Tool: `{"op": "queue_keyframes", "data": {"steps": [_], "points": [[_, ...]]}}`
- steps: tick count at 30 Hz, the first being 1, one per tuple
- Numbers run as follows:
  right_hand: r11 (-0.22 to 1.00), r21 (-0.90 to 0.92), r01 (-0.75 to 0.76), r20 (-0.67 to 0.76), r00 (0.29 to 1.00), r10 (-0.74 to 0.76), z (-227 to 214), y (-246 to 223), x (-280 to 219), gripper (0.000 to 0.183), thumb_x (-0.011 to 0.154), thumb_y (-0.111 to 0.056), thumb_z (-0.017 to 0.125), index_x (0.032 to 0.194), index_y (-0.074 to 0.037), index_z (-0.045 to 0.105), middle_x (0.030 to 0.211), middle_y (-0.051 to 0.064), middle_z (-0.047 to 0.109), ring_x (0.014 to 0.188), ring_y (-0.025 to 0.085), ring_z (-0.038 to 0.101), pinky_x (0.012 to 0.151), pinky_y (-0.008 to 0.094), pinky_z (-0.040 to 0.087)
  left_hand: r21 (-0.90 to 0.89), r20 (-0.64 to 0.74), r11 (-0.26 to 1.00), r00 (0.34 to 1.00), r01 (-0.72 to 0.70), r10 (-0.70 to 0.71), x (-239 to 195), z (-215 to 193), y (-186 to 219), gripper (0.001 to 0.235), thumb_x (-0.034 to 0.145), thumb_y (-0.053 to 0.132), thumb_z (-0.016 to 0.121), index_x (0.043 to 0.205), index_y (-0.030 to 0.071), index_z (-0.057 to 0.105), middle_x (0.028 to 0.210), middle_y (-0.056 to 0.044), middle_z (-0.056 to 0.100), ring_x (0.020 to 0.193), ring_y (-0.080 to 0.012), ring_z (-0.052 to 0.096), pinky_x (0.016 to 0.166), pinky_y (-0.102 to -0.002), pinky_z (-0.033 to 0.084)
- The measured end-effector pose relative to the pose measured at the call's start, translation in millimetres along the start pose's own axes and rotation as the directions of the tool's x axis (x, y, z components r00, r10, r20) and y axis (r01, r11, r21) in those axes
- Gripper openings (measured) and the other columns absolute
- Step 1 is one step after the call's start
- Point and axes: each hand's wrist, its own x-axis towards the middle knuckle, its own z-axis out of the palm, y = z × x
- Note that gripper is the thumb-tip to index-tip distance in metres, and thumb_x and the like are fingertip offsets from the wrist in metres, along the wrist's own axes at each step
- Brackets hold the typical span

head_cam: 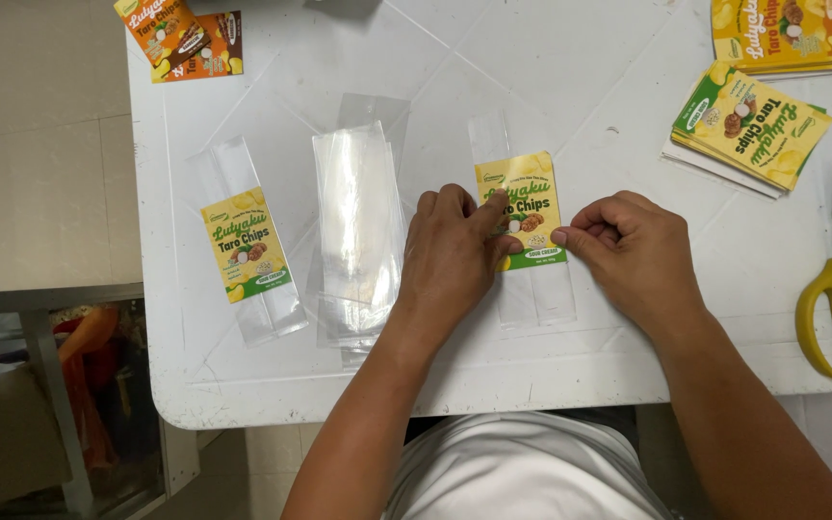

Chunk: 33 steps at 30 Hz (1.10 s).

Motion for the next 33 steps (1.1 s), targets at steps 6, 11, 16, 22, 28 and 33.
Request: {"op": "queue_keyframes", "data": {"steps": [6,11,16,22,28,33], "points": [[1.000,-0.006,0.003,-0.005,1.000,-0.003,0.3,0.6,-1.0,0.015,0.093,-0.011,0.084,0.091,0.001,0.074,0.076,0.013,0.064,0.064,0.014,0.058,0.057,0.026,0.048,0.004,0.003,1.000,1.000,0.004,-0.004,-0.8,-2.6,1.4,0.043,0.094,0.035,0.071,0.131,0.013,0.072,0.095,-0.011,0.055,0.094,-0.0240,0.052,0.079,-0.038,0.048],[1.000,-0.007,0.005,0.021,1.000,-0.004,-3.5,-4.5,-0.3,0.015,0.094,-0.012,0.083,0.093,0.001,0.075,0.077,0.013,0.064,0.067,0.014,0.058,0.059,0.027,0.049,0.018,-0.006,1.000,1.000,-0.004,0.004,-0.8,-1.1,1.1,0.044,0.094,0.037,0.071,0.131,0.013,0.072,0.096,-0.011,0.055,0.095,-0.0253,0.052,0.079,-0.039,0.048],[0.999,-0.029,-0.037,0.070,0.997,0.039,-6.9,-13.4,5.8,0.018,0.096,-0.017,0.080,0.097,0.001,0.075,0.080,0.016,0.067,0.071,0.021,0.063,0.063,0.034,0.052,0.037,0.012,0.999,1.000,0.006,-0.006,-1.3,-4.9,4.1,0.044,0.095,0.037,0.070,0.132,0.014,0.071,0.096,-0.011,0.055,0.095,-0.0247,0.052,0.079,-0.038,0.048],[0.949,-0.312,0.053,0.116,0.993,-0.017,1.4,-37.7,38.7,0.048,0.101,-0.044,0.070,0.123,-0.001,0.066,0.104,0.017,0.067,0.098,0.037,0.070,0.082,0.053,0.056,0.058,0.033,0.998,0.999,0.021,-0.022,1.2,-5.5,5.9,0.042,0.095,0.036,0.070,0.132,0.015,0.071,0.096,-0.012,0.056,0.095,-0.0249,0.053,0.078,-0.038,0.048],[0.883,-0.457,0.109,0.139,0.989,-0.051,9.0,-20.3,73.9,0.048,0.112,-0.039,0.061,0.128,0.007,0.059,0.100,0.021,0.062,0.085,0.039,0.073,0.068,0.047,0.059,0.067,0.046,0.998,0.999,0.022,-0.026,1.4,-4.1,2.2,0.045,0.095,0.039,0.069,0.132,0.015,0.071,0.096,-0.012,0.057,0.096,-0.0246,0.053,0.080,-0.037,0.049],[0.905,-0.422,0.056,0.016,0.998,-0.054,13.1,-6.5,82.0,0.023,0.113,-0.023,0.060,0.110,-0.001,0.066,0.085,0.011,0.061,0.078,0.032,0.071,0.065,0.043,0.056,0.071,0.039,0.997,0.999,0.017,-0.020,2.1,-2.3,1.3,0.043,0.096,0.039,0.069,0.132,0.016,0.071,0.097,-0.012,0.058,0.096,-0.0243,0.055,0.080,-0.036,0.050]]}}
